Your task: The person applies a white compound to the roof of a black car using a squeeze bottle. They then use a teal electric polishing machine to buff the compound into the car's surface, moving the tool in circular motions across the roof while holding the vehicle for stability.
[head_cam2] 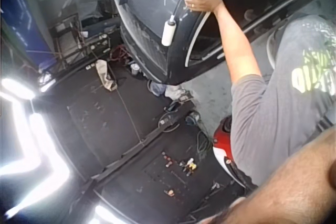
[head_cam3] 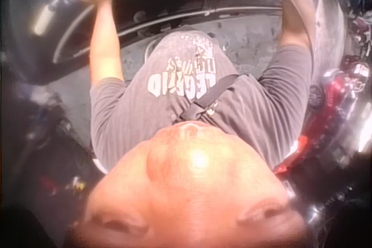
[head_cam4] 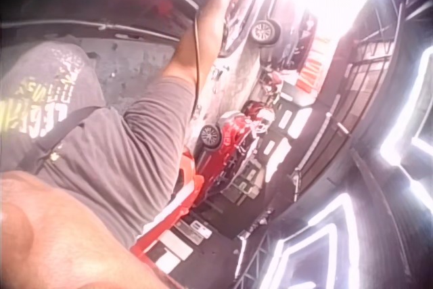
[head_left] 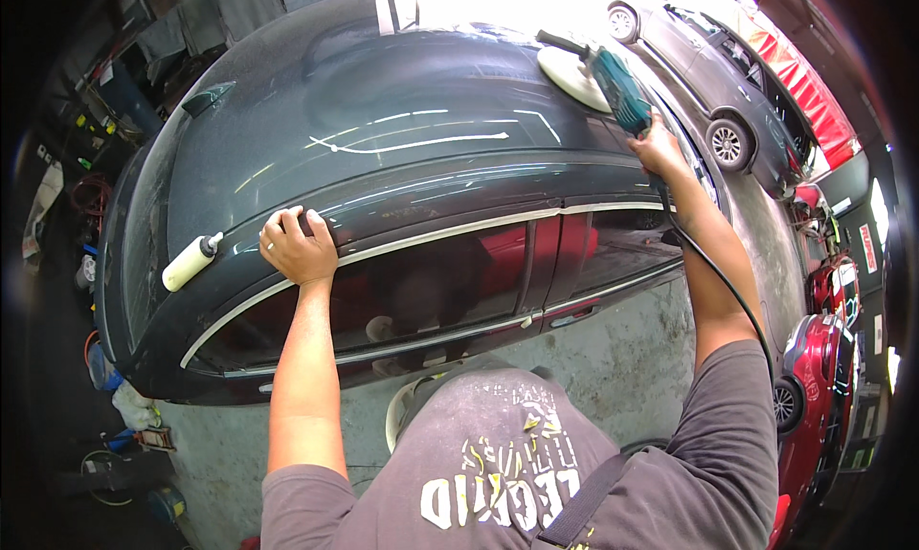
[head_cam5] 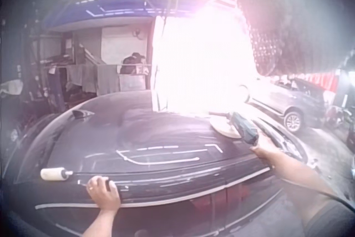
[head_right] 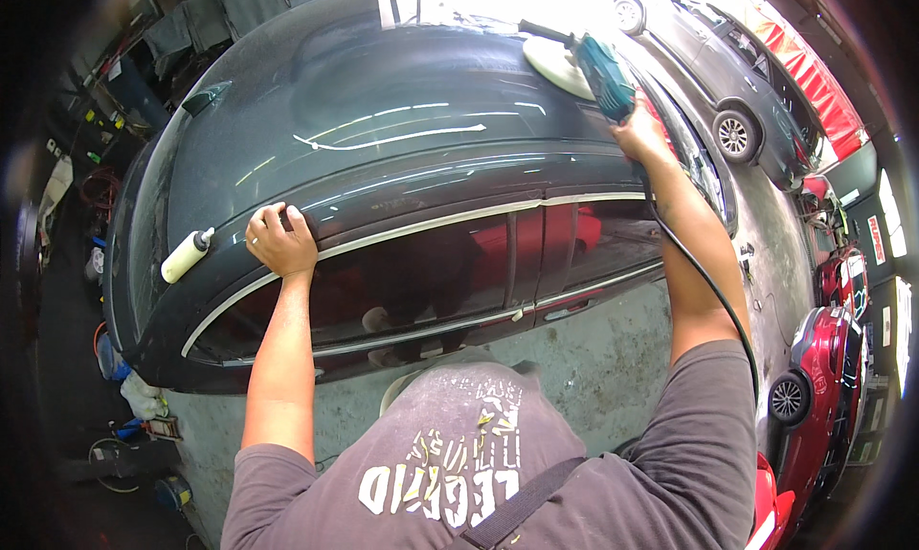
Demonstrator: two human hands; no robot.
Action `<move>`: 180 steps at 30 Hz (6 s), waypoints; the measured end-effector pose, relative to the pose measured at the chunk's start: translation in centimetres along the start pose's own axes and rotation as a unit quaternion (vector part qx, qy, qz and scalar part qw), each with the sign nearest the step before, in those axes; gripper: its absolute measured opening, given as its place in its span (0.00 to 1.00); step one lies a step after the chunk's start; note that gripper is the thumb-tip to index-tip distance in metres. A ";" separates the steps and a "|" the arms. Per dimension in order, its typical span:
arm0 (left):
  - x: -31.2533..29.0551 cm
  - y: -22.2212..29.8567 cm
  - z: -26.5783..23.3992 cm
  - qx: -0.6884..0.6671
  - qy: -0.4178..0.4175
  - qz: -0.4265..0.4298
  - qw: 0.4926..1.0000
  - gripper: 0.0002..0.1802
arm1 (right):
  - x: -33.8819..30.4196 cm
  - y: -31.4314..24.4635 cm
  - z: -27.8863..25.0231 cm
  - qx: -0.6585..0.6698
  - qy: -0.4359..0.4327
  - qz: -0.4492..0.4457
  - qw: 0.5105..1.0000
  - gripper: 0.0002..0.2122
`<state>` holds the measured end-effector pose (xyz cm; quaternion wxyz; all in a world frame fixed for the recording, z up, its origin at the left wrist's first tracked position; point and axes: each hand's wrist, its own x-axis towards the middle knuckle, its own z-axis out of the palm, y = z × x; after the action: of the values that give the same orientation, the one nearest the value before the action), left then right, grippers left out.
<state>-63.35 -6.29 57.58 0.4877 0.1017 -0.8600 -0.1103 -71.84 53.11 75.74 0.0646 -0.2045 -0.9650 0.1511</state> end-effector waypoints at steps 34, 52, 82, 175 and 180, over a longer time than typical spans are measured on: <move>-0.3 -0.6 -0.1 0.003 0.001 -0.001 1.000 0.12 | -9.8 -16.1 3.3 -0.044 -0.073 -0.266 0.960 0.42; -0.4 -0.5 0.1 -0.001 0.007 -0.001 1.000 0.11 | -5.4 -6.6 0.0 -0.077 -0.032 -0.069 0.994 0.49; 0.0 -0.2 -0.3 0.000 -0.007 -0.005 1.000 0.11 | -13.7 -19.3 2.8 -0.060 -0.095 -0.290 0.950 0.43; 0.0 -0.4 -0.7 -0.009 -0.009 0.006 1.000 0.12 | 2.5 -14.6 2.8 -0.041 -0.056 -0.106 0.992 0.49; 0.1 0.0 -0.4 -0.006 -0.015 0.005 1.000 0.13 | 6.5 -9.6 2.2 -0.043 -0.040 -0.057 0.997 0.51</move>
<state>-63.08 -6.40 57.86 0.4759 0.0927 -0.8671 -0.1142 -81.71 46.85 77.07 0.0259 -0.1459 -0.9824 0.1133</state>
